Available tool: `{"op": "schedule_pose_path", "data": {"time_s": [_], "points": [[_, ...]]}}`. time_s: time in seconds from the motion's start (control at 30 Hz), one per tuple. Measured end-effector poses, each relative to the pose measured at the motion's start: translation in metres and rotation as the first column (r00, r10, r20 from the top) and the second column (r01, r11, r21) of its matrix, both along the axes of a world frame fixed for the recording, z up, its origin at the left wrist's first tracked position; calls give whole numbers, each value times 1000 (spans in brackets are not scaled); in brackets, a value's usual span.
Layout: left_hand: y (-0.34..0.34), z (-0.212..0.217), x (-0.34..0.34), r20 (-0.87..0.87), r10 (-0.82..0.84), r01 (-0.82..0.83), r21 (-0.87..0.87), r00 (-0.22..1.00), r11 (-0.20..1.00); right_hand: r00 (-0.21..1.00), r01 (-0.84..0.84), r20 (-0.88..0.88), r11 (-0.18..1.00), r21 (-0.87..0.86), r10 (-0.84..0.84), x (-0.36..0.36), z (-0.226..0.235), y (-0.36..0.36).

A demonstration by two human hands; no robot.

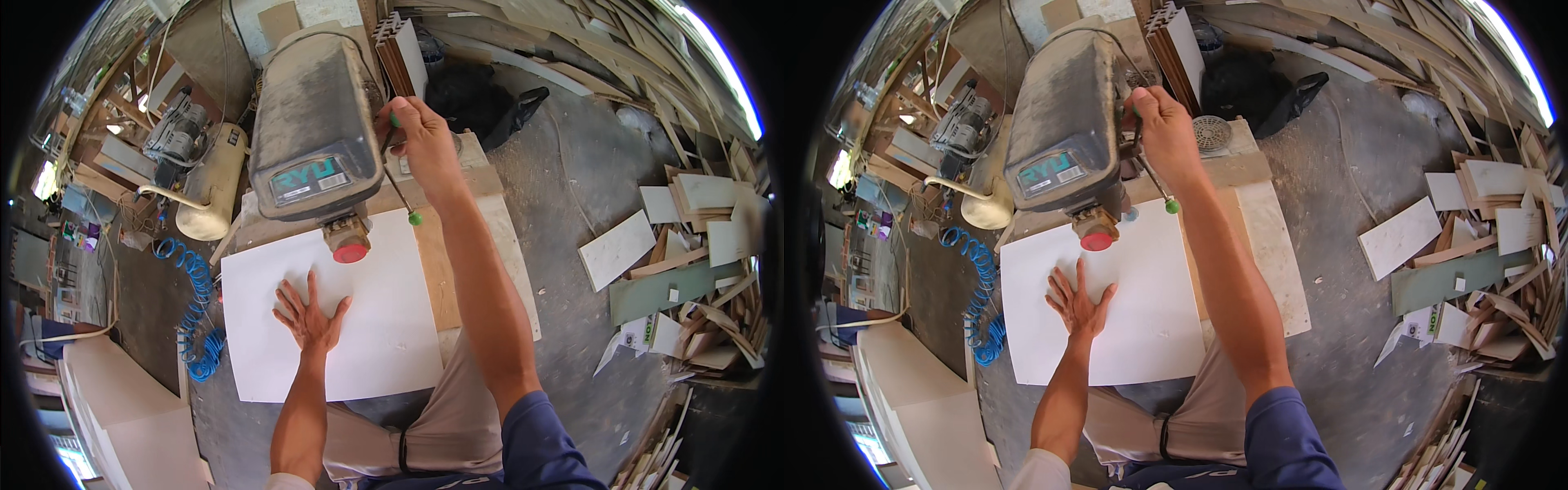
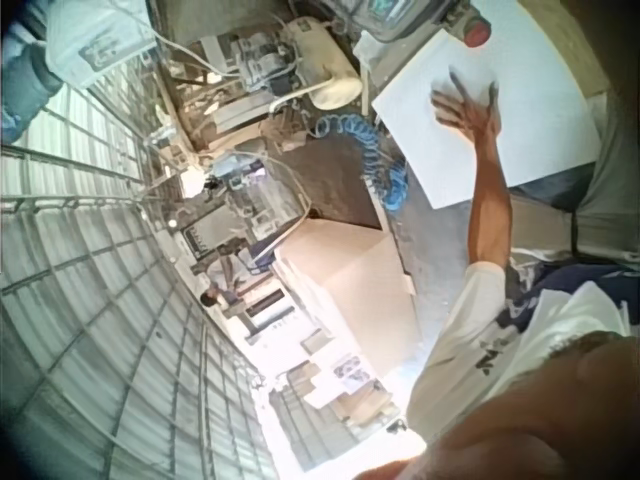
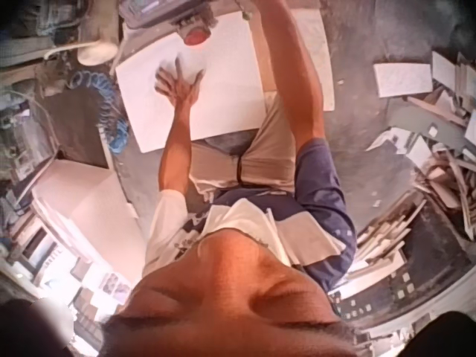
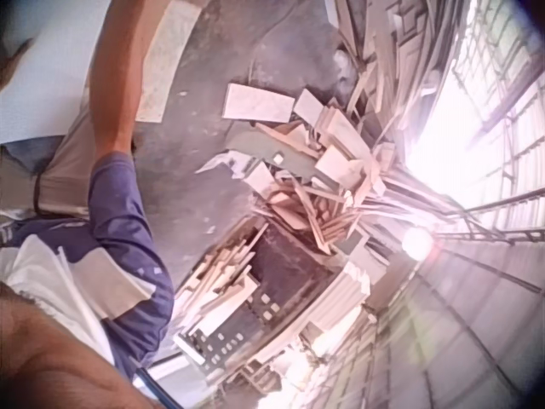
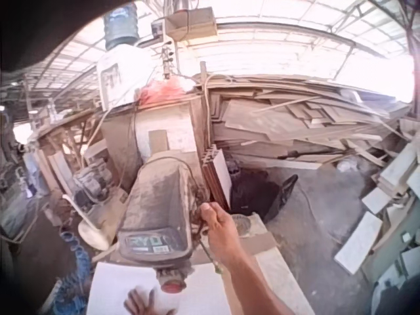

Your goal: The person positions a white board under a drill press, lowers the drill to create multiple holes, and uses a handheld air blower to clear away sawdust.

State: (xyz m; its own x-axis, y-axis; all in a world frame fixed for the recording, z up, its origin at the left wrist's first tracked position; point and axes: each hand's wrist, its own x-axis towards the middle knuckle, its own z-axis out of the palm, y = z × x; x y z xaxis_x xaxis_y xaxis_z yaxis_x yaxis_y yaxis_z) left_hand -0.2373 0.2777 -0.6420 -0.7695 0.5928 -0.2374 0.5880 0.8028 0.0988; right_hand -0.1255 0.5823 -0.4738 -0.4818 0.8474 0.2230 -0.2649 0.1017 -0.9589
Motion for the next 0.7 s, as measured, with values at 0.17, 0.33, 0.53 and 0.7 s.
{"op": "schedule_pose_path", "data": {"time_s": [0.17,0.33,0.53,0.7], "points": [[-4,-8,-5,6,1,-1,0,1000,1000,999,-2,-46,1000,27,3,-3,-2,-5],[-3,-6,-4,9,1,-1,-6,1000,1000,1000,-24,-19,999,30,24,3,0,-6],[-5,-7,-5,-9,-2,2,-24,1000,1000,997,-77,1,997,-27,77,8,2,-9],[-5,-8,-5,-28,-10,9,-38,1000,999,997,-70,-44,997,-22,69,8,4,-12]]}}
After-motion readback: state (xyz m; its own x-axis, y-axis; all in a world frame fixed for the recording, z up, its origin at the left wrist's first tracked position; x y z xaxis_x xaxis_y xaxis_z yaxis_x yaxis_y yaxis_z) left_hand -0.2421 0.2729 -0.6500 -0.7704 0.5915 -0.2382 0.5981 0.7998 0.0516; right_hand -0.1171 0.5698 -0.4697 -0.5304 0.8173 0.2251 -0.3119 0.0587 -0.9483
